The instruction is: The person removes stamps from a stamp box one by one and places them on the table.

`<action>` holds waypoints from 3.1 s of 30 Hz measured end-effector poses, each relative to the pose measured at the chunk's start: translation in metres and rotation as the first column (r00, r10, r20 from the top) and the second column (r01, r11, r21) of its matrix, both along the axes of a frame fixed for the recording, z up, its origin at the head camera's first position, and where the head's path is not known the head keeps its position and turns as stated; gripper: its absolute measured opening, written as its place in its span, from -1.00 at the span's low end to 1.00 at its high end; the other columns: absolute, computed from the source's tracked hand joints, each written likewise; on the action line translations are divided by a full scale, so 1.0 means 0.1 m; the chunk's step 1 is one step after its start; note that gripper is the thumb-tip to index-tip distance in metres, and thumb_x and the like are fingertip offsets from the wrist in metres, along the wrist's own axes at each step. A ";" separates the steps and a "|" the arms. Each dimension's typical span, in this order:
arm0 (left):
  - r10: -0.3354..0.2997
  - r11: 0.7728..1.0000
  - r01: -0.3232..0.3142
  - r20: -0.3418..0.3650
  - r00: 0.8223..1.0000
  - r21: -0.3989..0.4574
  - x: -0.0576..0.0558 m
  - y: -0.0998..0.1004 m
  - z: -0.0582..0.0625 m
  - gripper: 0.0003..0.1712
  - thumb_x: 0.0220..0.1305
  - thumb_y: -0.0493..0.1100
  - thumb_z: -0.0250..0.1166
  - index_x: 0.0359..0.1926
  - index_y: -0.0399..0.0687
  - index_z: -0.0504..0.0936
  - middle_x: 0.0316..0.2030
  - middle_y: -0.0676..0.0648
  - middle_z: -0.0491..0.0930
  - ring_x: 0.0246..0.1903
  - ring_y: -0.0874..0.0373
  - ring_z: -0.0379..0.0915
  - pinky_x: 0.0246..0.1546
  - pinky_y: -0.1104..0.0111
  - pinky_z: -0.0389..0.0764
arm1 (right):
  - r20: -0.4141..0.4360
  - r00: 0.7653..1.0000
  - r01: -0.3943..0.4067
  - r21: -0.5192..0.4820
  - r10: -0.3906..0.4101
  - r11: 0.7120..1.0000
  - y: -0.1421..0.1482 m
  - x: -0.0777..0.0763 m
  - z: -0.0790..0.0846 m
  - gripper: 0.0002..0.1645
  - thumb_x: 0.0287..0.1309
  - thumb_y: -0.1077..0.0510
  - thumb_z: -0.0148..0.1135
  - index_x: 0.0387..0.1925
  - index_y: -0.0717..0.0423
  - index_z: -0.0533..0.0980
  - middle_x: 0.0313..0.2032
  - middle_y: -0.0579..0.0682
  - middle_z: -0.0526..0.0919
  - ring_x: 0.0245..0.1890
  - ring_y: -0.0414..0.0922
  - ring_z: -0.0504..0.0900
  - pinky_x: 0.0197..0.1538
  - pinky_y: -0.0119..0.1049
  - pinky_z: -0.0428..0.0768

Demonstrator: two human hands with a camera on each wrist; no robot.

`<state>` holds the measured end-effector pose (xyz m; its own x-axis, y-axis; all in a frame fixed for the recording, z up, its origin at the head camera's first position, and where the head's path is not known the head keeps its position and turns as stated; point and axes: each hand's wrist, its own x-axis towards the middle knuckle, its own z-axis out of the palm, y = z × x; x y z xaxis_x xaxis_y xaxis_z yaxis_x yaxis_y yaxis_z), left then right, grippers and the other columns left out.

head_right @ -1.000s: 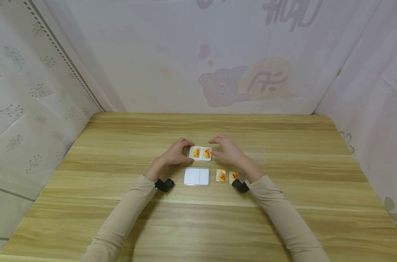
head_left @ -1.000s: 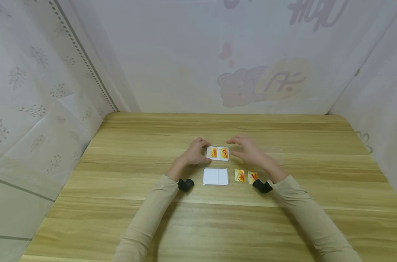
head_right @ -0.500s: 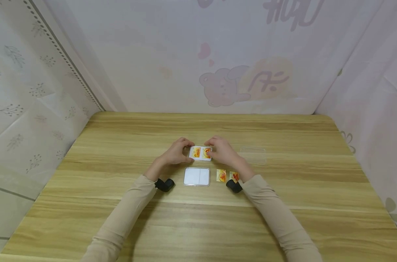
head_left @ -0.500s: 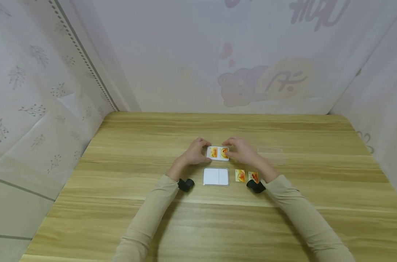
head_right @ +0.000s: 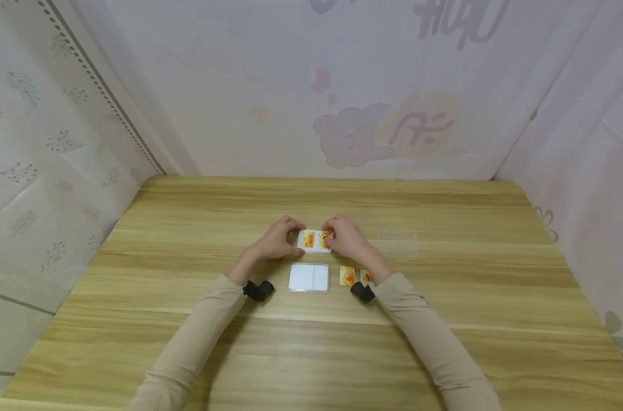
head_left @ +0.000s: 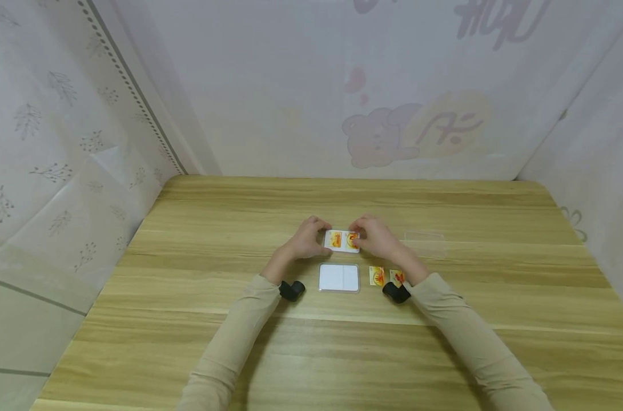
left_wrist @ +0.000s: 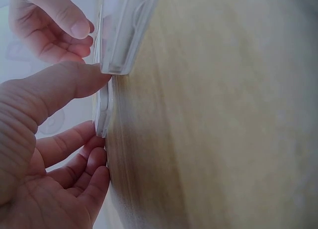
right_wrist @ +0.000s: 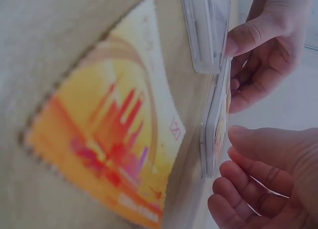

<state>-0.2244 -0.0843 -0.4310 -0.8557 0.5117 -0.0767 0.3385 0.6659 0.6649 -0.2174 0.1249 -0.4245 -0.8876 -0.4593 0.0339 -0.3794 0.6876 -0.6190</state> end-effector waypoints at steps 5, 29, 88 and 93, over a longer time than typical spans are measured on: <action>0.000 1.000 0.000 0.006 1.000 -0.001 0.00 0.00 0.00 -0.35 -0.02 -0.27 0.43 0.13 -0.37 0.44 0.08 -0.25 0.35 0.13 -0.10 0.22 0.20 0.14 0.26 | 0.015 1.000 0.018 0.020 -0.018 1.000 -0.01 -0.02 -0.01 -0.70 0.05 0.33 0.30 -0.13 0.34 0.54 -0.18 0.16 0.53 -0.20 0.01 0.48 -0.11 -0.15 0.49; -0.001 1.000 0.001 0.001 1.000 -0.002 -0.02 0.00 -0.01 -0.34 -0.03 -0.27 0.43 0.12 -0.37 0.44 0.07 -0.25 0.35 0.10 -0.09 0.23 0.17 0.14 0.27 | 0.030 0.997 0.066 0.056 -0.068 0.996 -0.07 -0.07 0.02 -0.79 -0.04 0.34 0.35 -0.30 0.33 0.56 -0.35 0.12 0.52 -0.28 0.00 0.46 -0.20 -0.20 0.46; -0.001 1.000 0.001 0.000 1.000 -0.006 -0.01 0.01 -0.01 -0.33 -0.02 -0.27 0.44 0.14 -0.38 0.42 0.06 -0.25 0.36 0.12 -0.09 0.23 0.19 0.16 0.26 | 0.317 0.932 0.219 -0.109 -0.175 0.969 0.15 -0.06 0.06 -0.76 0.27 0.30 0.03 -0.19 0.42 0.54 -0.31 0.17 0.59 -0.36 -0.09 0.47 -0.33 -0.39 0.43; -0.005 1.000 0.005 -0.002 1.000 -0.011 -0.01 0.01 -0.01 -0.32 -0.01 -0.26 0.44 0.15 -0.38 0.42 0.06 -0.25 0.35 0.12 -0.09 0.23 0.19 0.16 0.26 | 0.308 0.936 0.212 -0.112 -0.169 0.971 0.20 -0.06 0.06 -0.75 0.26 0.31 0.03 -0.19 0.44 0.54 -0.32 0.17 0.59 -0.36 -0.07 0.46 -0.33 -0.39 0.41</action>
